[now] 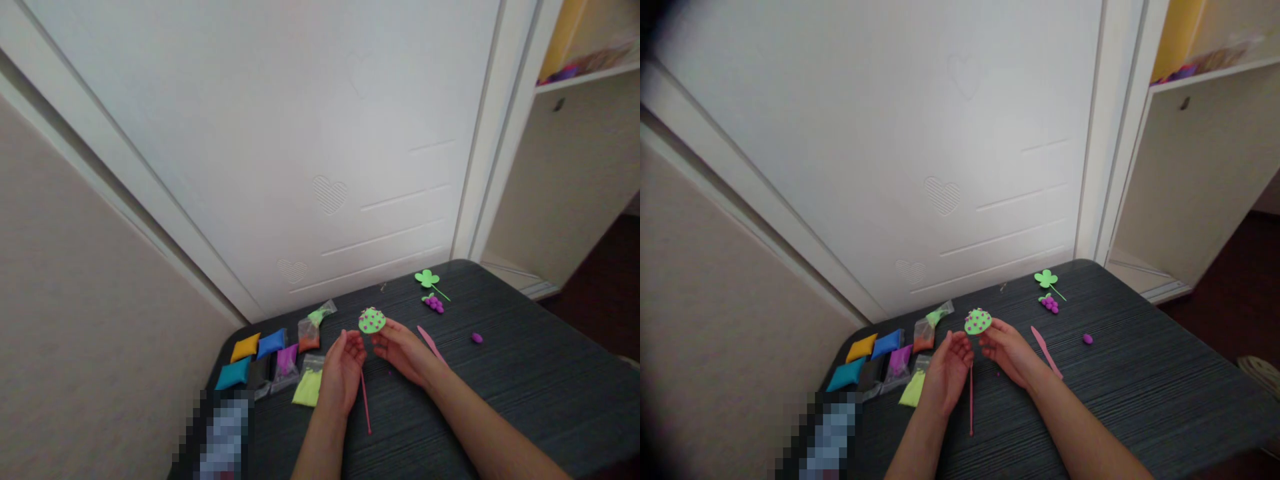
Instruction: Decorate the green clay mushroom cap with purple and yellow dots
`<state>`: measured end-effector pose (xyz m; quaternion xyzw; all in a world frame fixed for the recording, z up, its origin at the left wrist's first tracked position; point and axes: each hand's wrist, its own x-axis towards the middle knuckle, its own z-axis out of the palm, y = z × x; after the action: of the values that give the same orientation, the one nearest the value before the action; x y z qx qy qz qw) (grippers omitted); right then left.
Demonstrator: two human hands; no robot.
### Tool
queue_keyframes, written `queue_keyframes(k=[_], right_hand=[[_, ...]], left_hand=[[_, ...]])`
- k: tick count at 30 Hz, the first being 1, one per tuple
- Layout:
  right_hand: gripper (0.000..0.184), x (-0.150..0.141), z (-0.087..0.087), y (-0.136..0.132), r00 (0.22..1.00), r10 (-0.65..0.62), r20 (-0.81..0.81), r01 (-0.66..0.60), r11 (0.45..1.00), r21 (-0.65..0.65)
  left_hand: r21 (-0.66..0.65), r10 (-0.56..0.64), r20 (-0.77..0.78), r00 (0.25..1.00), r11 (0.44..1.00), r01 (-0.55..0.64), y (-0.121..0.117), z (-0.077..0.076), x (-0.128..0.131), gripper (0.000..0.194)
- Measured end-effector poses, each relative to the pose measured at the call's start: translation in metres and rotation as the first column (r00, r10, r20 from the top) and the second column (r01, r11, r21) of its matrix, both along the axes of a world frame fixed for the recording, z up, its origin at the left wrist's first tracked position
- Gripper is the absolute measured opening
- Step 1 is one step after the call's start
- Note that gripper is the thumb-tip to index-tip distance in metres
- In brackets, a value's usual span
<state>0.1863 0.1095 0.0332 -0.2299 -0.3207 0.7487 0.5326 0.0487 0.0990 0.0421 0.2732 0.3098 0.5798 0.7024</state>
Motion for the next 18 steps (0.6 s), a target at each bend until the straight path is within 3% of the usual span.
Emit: queue_keyframes(k=[7, 18], right_hand=[[0.023, -0.0072, 0.0085, -0.0058, 0.998, 0.061, -0.011, -0.062, 0.993, -0.096], [0.024, -0.0076, 0.0049, -0.0051, 0.997, 0.067, 0.023, -0.063, 0.987, -0.145]], left_hand=[[-0.074, -0.085, 0.126, 0.988, 0.993, 0.095, -0.0011, 0.0037, 0.0018, 0.017], [-0.129, -0.071, 0.176, 0.982, 0.987, 0.095, -0.0004, -0.0002, 0.0007, 0.016]])
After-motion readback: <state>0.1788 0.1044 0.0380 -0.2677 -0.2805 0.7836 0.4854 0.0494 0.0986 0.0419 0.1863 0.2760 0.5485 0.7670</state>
